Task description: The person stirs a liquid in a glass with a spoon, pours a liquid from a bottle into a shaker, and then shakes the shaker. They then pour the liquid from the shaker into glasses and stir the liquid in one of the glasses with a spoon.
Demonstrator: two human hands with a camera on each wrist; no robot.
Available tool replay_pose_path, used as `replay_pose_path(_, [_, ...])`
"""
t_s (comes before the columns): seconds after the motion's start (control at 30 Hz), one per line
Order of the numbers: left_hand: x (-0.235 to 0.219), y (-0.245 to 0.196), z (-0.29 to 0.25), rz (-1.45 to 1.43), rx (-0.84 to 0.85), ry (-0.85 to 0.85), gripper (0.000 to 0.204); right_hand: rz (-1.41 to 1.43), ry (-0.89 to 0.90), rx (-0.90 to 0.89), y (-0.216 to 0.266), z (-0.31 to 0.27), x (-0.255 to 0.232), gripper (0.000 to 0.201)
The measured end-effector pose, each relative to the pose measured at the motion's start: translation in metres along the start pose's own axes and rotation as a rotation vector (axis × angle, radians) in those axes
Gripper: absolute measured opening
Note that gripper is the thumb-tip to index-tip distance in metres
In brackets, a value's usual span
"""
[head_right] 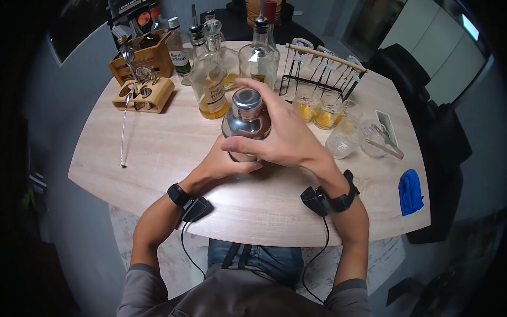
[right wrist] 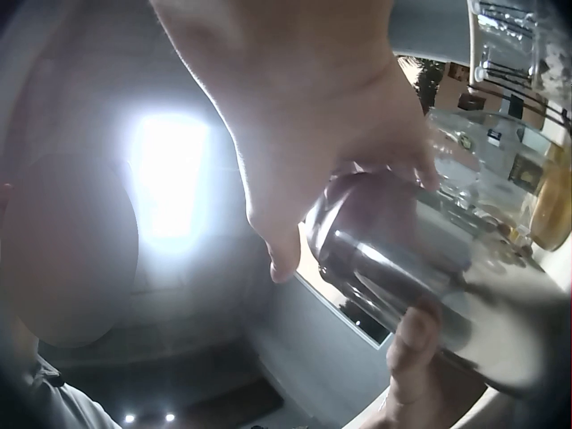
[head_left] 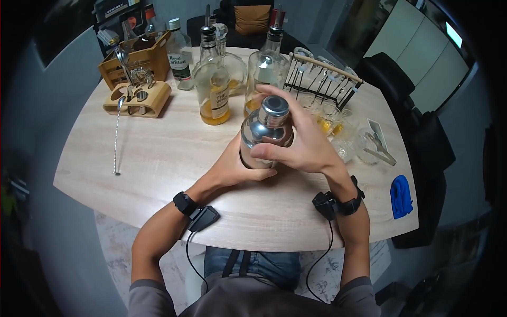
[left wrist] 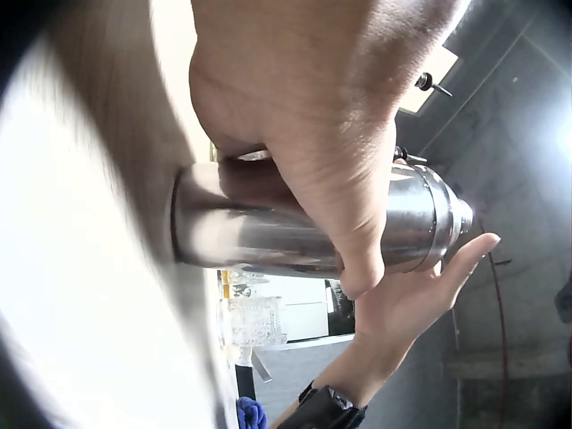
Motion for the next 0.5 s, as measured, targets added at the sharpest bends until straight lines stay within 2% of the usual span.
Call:
replay_pose_path(0.07, [0.001, 0.002, 0.000, -0.004, -0.051, 0.011, 0.096, 0.115, -0.046, -0.020, -0.007, 0.004, 0.005, 0.100])
replay_pose_path(0.17, [0.002, 0.005, 0.001, 0.051, -0.001, -0.002, 0.092, 0.267, -0.059, -0.037, -0.012, 0.007, 0.012, 0.094])
replay_pose_path(0.2, [0.001, 0.006, 0.001, 0.064, -0.013, 0.006, 0.088, 0.345, -0.044, -0.022, -0.009, 0.005, 0.013, 0.076])
replay_pose_path(0.23, [0.001, 0.009, 0.001, 0.077, -0.024, 0.013, 0.085, 0.343, -0.059, -0.013, -0.012, 0.005, 0.014, 0.076])
replay_pose_path(0.33, [0.002, 0.013, 0.000, 0.057, 0.010, -0.020, 0.079, 0.389, -0.086, -0.006, -0.015, 0.003, 0.019, 0.045])
replay_pose_path(0.43, [0.007, 0.010, 0.001, 0.079, 0.004, -0.034, 0.079, 0.276, -0.202, 0.017, -0.017, -0.002, 0.024, 0.044])
replay_pose_path(0.5, [0.013, 0.003, 0.001, 0.165, 0.099, -0.066, 0.078, 0.232, -0.261, -0.024, -0.015, -0.004, 0.023, 0.042])
Point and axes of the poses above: each hand's wrist, its own z-axis towards the middle knuckle, its own x-axis out of the palm, y = z × x, the point moved 4 cm from there along z, towards the middle knuckle, and after that the axes turned 9 degrees about -z, right-handed, at the moved point
